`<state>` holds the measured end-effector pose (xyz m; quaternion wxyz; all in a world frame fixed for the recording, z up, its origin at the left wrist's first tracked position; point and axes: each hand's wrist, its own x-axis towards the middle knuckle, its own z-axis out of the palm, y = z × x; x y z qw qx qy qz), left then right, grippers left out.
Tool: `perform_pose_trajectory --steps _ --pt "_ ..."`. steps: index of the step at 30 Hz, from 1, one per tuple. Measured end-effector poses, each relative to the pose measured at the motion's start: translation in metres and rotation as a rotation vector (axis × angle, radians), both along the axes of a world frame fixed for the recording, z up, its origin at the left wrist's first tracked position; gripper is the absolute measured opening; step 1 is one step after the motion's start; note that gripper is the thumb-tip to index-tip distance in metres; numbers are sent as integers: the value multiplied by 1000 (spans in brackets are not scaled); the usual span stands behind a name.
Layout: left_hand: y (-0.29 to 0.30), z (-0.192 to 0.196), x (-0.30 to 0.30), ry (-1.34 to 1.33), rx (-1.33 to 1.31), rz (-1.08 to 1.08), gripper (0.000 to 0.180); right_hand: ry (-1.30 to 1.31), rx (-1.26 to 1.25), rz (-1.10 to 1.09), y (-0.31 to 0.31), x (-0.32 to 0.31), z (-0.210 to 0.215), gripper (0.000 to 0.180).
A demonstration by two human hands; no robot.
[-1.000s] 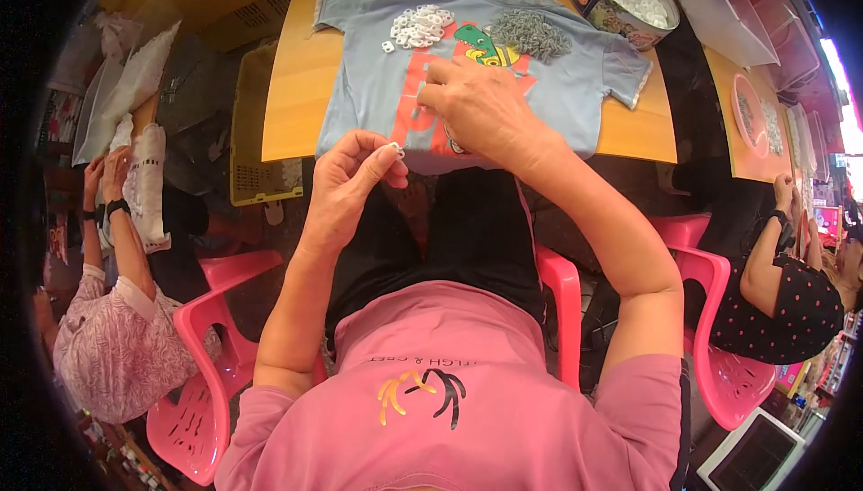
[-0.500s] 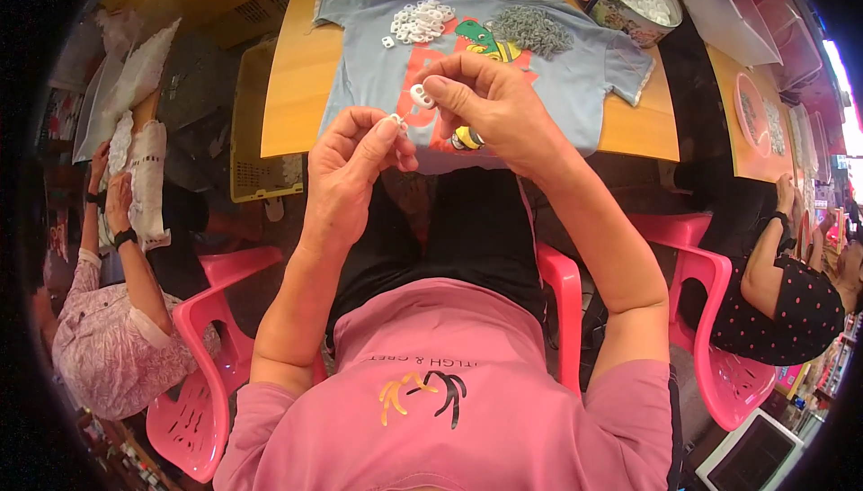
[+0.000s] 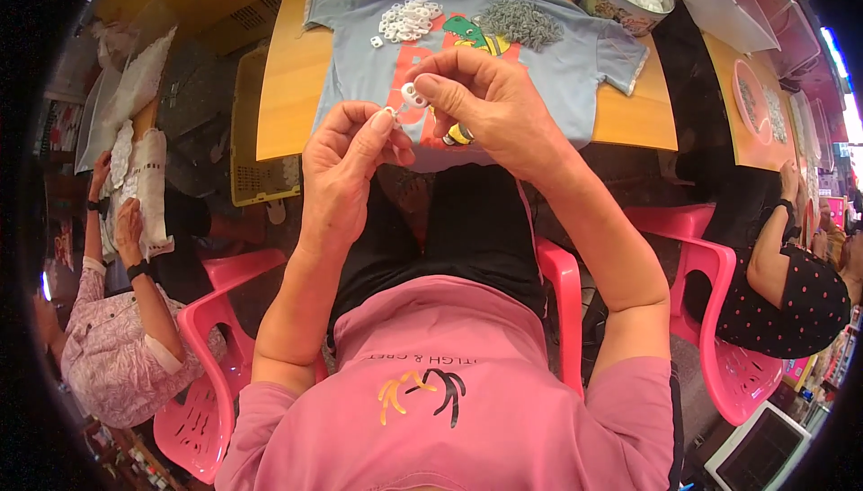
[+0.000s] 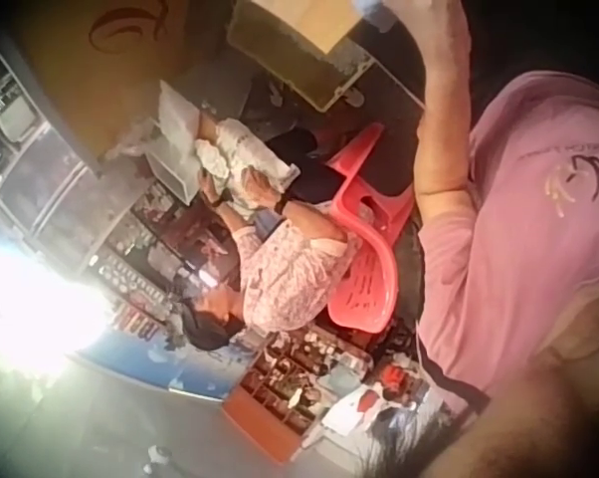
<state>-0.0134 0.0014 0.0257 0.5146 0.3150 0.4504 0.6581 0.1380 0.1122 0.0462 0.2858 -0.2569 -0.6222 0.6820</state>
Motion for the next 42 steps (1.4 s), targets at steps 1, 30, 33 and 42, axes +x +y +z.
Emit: perform_pose_trajectory --steps 1,30,33,42 --pt "0 1 0 0 0 0 17 0 0 0 0 0 0 22" --pt "2 -6 11 -14 53 101 15 -35 486 -191 -26 -6 -12 20" --pt "3 -6 15 -38 62 119 15 -15 480 -210 -29 -8 -14 20" --pt "-2 -20 6 72 75 78 14 53 98 -163 -33 -8 -16 21"
